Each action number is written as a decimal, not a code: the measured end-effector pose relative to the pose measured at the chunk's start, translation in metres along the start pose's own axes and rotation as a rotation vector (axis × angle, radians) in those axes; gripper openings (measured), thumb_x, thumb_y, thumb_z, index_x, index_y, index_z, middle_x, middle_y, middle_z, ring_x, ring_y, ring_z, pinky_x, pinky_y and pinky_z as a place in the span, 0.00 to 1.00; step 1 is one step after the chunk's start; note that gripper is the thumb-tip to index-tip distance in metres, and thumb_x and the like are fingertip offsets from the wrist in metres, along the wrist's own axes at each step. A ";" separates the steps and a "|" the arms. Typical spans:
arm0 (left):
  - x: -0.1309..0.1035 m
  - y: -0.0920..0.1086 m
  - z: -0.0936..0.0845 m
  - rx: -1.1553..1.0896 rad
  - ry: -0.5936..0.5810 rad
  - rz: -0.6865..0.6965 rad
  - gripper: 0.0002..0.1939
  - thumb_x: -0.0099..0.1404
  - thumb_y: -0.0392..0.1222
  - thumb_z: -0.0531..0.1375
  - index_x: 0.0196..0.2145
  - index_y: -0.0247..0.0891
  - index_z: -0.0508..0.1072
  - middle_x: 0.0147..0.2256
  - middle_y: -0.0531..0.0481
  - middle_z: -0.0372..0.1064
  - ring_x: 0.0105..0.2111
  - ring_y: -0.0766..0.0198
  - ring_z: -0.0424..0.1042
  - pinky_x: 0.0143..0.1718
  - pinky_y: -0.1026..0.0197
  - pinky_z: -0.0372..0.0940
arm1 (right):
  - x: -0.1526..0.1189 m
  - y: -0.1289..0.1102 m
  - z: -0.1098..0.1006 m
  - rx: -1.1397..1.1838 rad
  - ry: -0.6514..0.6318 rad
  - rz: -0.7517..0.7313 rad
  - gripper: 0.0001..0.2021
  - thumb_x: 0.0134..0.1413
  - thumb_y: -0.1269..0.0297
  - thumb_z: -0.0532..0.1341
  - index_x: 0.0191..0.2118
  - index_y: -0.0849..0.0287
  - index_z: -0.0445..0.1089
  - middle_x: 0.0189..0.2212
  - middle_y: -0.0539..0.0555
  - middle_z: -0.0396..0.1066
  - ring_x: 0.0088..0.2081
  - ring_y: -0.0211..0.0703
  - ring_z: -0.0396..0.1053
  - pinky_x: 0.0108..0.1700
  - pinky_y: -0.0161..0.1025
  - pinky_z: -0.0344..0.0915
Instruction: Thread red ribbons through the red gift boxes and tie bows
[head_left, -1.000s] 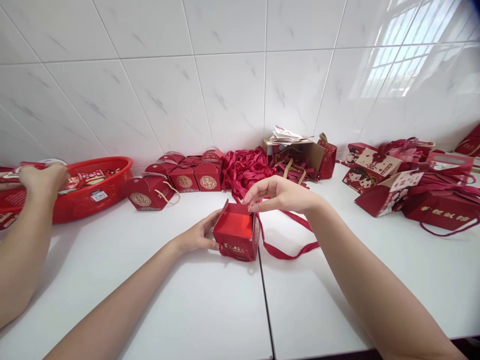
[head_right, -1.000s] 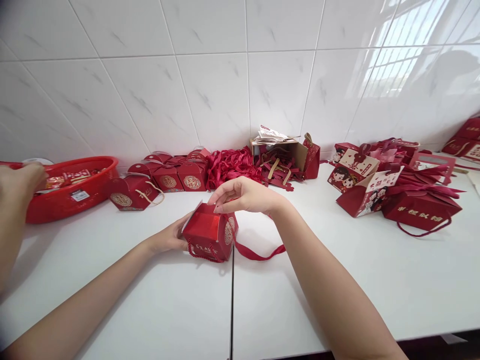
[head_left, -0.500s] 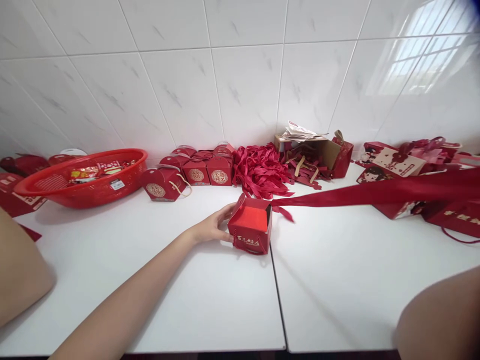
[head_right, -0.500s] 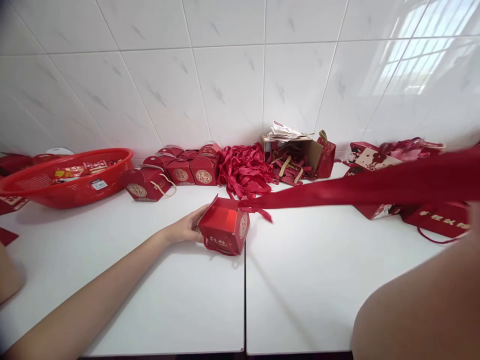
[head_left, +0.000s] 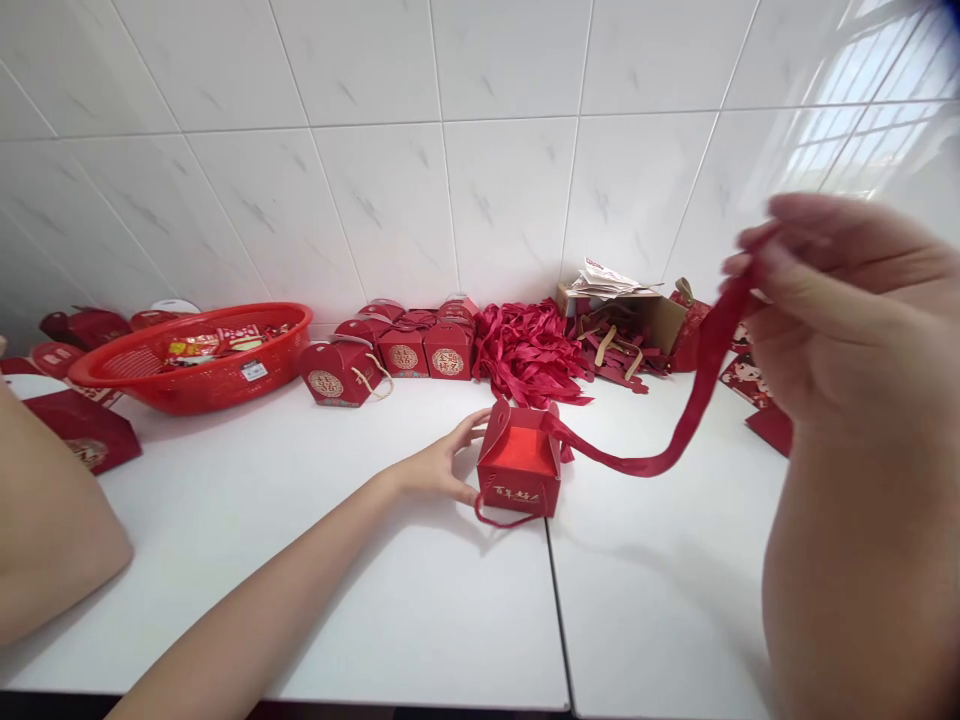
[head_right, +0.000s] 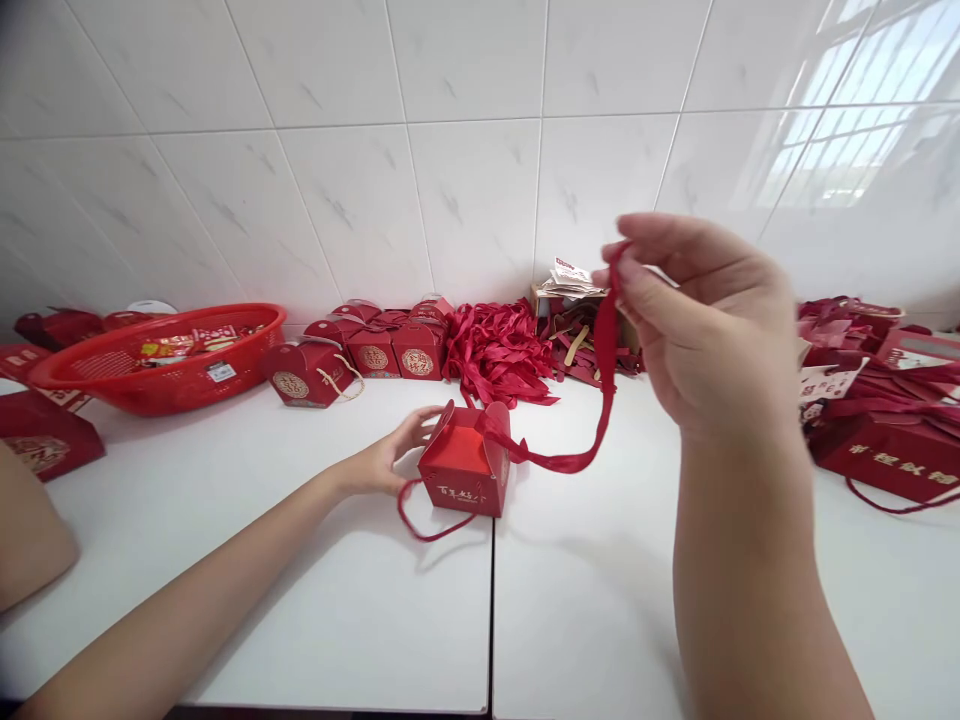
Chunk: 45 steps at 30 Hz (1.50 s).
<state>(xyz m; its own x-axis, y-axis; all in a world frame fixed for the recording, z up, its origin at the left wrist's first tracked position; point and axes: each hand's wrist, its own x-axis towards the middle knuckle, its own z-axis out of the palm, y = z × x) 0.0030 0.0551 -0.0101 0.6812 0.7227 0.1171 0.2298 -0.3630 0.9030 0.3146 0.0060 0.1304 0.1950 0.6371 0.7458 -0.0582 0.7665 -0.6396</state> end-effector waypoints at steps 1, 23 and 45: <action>-0.001 0.006 -0.002 -0.010 0.031 0.025 0.44 0.46 0.45 0.69 0.57 0.47 0.51 0.63 0.41 0.43 0.62 0.46 0.48 0.59 0.44 0.49 | 0.000 0.003 0.006 0.022 0.028 0.010 0.12 0.50 0.78 0.63 0.36 0.52 0.75 0.32 0.49 0.71 0.36 0.35 0.70 0.45 0.38 0.67; -0.019 0.066 0.038 0.213 0.511 0.251 0.05 0.59 0.39 0.57 0.34 0.41 0.64 0.31 0.51 0.63 0.34 0.61 0.63 0.40 0.56 0.60 | -0.017 0.070 0.057 -0.123 -0.543 0.607 0.14 0.47 0.70 0.63 0.42 0.57 0.68 0.41 0.56 0.71 0.38 0.41 0.70 0.34 0.36 0.68; -0.001 0.041 0.054 0.049 0.966 0.021 0.13 0.60 0.46 0.59 0.38 0.42 0.58 0.20 0.59 0.66 0.22 0.68 0.67 0.26 0.67 0.64 | -0.056 0.100 0.093 -0.157 -0.642 0.409 0.28 0.49 0.75 0.55 0.58 0.54 0.54 0.49 0.55 0.65 0.26 0.30 0.65 0.33 0.36 0.67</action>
<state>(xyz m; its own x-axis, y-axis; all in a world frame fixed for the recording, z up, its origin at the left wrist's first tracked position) 0.0494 0.0082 0.0043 -0.1749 0.8796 0.4424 0.2678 -0.3898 0.8811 0.2063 0.0541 0.0420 -0.4199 0.8260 0.3762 0.1454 0.4703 -0.8704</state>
